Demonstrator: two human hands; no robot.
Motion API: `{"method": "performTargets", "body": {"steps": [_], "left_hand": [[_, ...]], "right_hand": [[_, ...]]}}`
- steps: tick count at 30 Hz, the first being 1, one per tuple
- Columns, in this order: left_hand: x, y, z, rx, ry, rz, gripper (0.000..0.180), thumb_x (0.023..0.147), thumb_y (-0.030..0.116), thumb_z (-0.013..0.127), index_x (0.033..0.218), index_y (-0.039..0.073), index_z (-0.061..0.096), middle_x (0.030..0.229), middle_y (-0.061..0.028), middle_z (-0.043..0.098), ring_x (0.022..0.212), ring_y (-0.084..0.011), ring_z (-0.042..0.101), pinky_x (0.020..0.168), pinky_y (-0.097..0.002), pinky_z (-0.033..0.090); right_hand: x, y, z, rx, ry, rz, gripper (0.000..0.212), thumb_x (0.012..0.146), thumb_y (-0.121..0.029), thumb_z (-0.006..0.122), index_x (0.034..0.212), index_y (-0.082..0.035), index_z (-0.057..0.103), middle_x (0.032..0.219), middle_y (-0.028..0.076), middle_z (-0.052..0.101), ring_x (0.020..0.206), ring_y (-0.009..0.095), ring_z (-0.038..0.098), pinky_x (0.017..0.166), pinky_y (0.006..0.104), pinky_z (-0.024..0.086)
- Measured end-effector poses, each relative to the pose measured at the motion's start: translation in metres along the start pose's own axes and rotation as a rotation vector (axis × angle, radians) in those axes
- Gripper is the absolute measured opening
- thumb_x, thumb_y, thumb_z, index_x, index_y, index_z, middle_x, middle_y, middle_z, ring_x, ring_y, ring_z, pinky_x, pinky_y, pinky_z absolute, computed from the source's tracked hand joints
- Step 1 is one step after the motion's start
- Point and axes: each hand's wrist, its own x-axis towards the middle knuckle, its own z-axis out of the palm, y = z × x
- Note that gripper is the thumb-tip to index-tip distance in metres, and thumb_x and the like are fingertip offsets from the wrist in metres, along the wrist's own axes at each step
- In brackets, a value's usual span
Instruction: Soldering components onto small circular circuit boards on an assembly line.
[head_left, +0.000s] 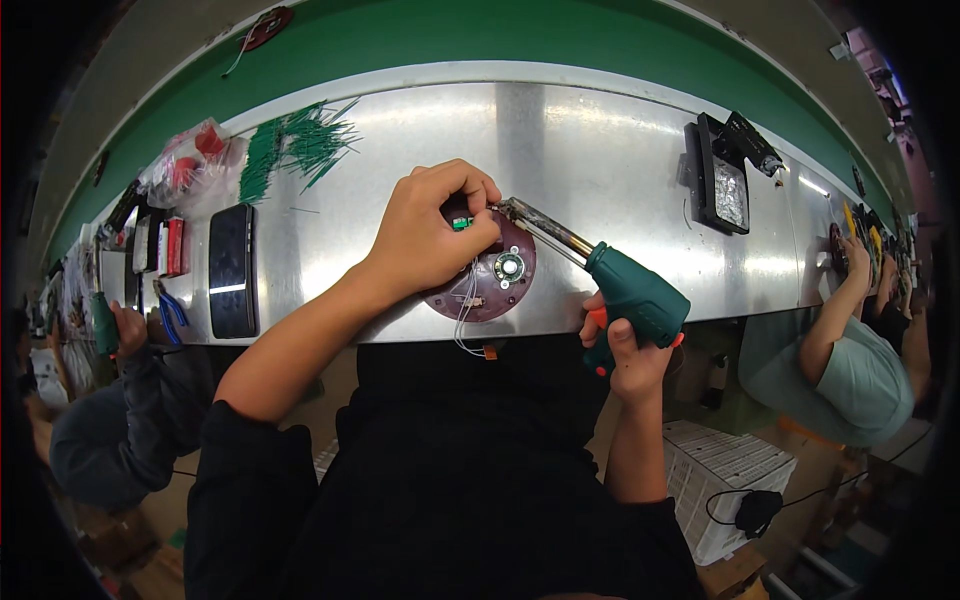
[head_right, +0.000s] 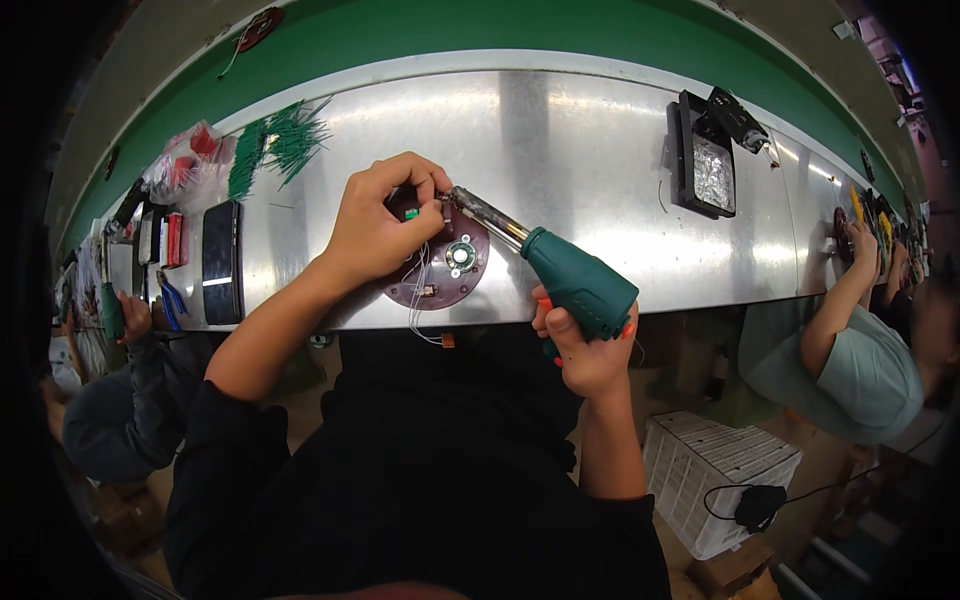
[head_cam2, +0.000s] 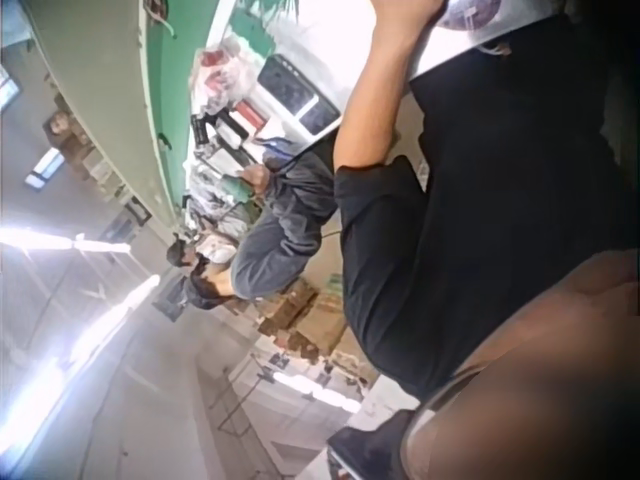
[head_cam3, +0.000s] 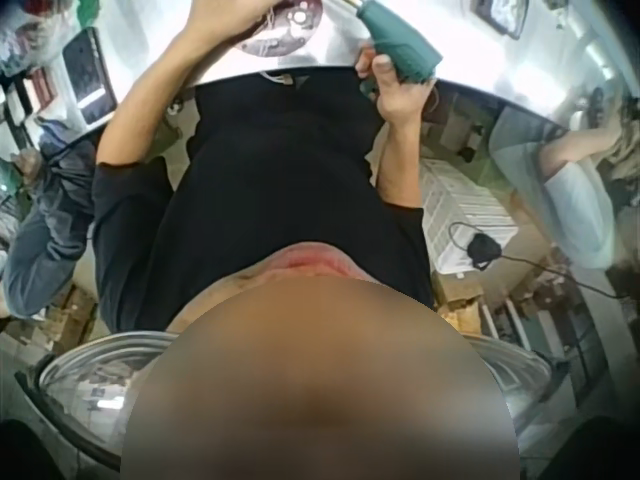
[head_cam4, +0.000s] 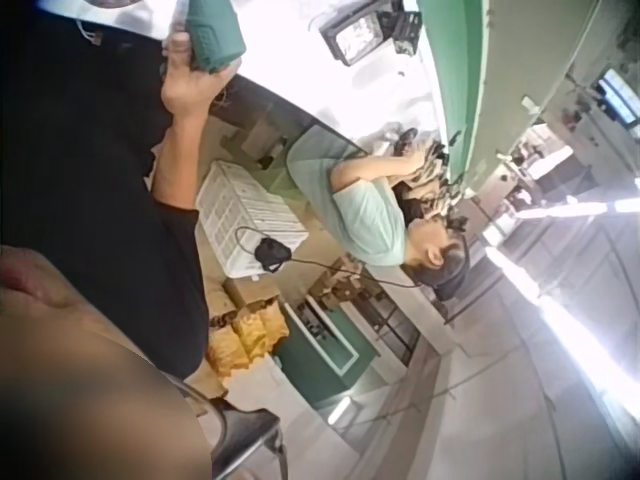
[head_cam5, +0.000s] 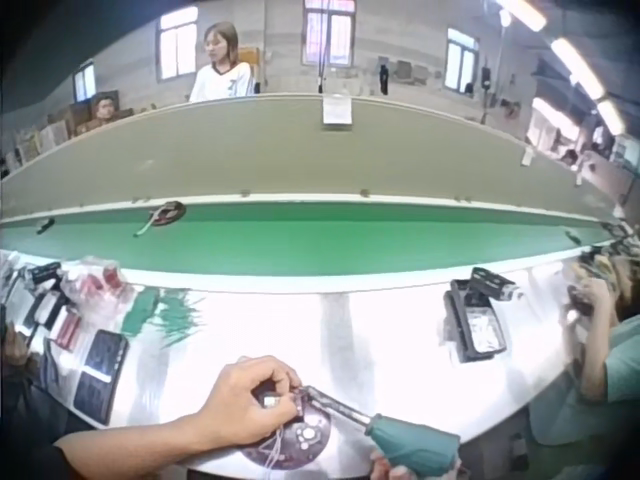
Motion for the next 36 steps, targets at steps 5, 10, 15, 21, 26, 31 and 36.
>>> {"method": "performTargets", "body": {"steps": [5,10,15,21,26,31,36], "left_hand": [[-0.001,-0.002,0.0011,0.03,-0.006,0.017,0.01,0.076,0.004,0.069,0.084,0.0,0.063,0.09,-0.0054,0.071,0.079,-0.0138,0.063,0.073,-0.0274,0.051],[-0.0006,-0.0006,0.0015,-0.012,-0.008,-0.001,0.012,0.075,0.003,0.068,0.086,0.0,0.064,0.089,-0.0055,0.071,0.076,-0.0136,0.063,0.072,-0.0273,0.052],[-0.0005,-0.0015,0.0008,-0.008,-0.013,-0.015,0.011,0.076,0.003,0.067,0.085,0.0,0.063,0.089,-0.0056,0.071,0.077,-0.0136,0.064,0.074,-0.0269,0.052],[0.0004,-0.0007,0.001,-0.003,-0.016,0.002,0.01,0.076,0.003,0.067,0.085,0.0,0.062,0.089,-0.0057,0.071,0.078,-0.0139,0.064,0.075,-0.027,0.053],[0.0003,0.0016,-0.0001,0.013,-0.035,-0.034,0.01,0.077,0.003,0.068,0.084,0.0,0.061,0.092,-0.0067,0.071,0.08,-0.014,0.065,0.076,-0.0268,0.053],[0.0012,0.0011,-0.0012,-0.016,-0.033,-0.039,0.01,0.077,0.002,0.067,0.085,-0.001,0.062,0.092,-0.0062,0.071,0.079,-0.0123,0.064,0.075,-0.0255,0.052],[0.0019,-0.0006,-0.0014,-0.034,-0.034,-0.029,0.01,0.077,0.002,0.067,0.085,-0.001,0.062,0.092,-0.0059,0.071,0.079,-0.0111,0.063,0.075,-0.0247,0.052]], "right_hand": [[0.0008,-0.0022,0.0011,-0.017,-0.002,-0.001,0.056,0.101,-0.047,0.067,0.118,0.007,0.064,0.096,0.012,0.069,0.07,0.017,0.066,0.059,0.0302,0.054],[0.0003,-0.0008,-0.0004,-0.019,0.001,0.009,0.057,0.101,-0.047,0.067,0.118,0.007,0.063,0.095,0.012,0.07,0.069,0.017,0.066,0.06,0.0305,0.054],[-0.0007,-0.0017,0.0012,-0.01,0.034,0.001,0.058,0.101,-0.048,0.066,0.118,0.007,0.064,0.092,0.011,0.069,0.069,0.017,0.066,0.06,0.0306,0.054],[-0.0042,0.0031,-0.0017,0.005,0.07,-0.008,0.06,0.101,-0.05,0.066,0.117,0.008,0.064,0.092,0.012,0.069,0.067,0.017,0.065,0.061,0.0304,0.054],[-0.0025,-0.0006,-0.0004,-0.012,0.073,0.005,0.061,0.1,-0.051,0.066,0.117,0.008,0.064,0.094,0.012,0.068,0.068,0.017,0.065,0.061,0.0304,0.054],[-0.0015,0.0001,0.0004,-0.003,0.074,0.005,0.062,0.1,-0.052,0.066,0.118,0.008,0.063,0.094,0.012,0.068,0.068,0.017,0.065,0.061,0.0304,0.054],[-0.0012,0.0013,0.0011,-0.004,0.089,-0.001,0.062,0.1,-0.052,0.066,0.115,0.008,0.064,0.094,0.012,0.068,0.068,0.017,0.065,0.061,0.0306,0.054]]}}
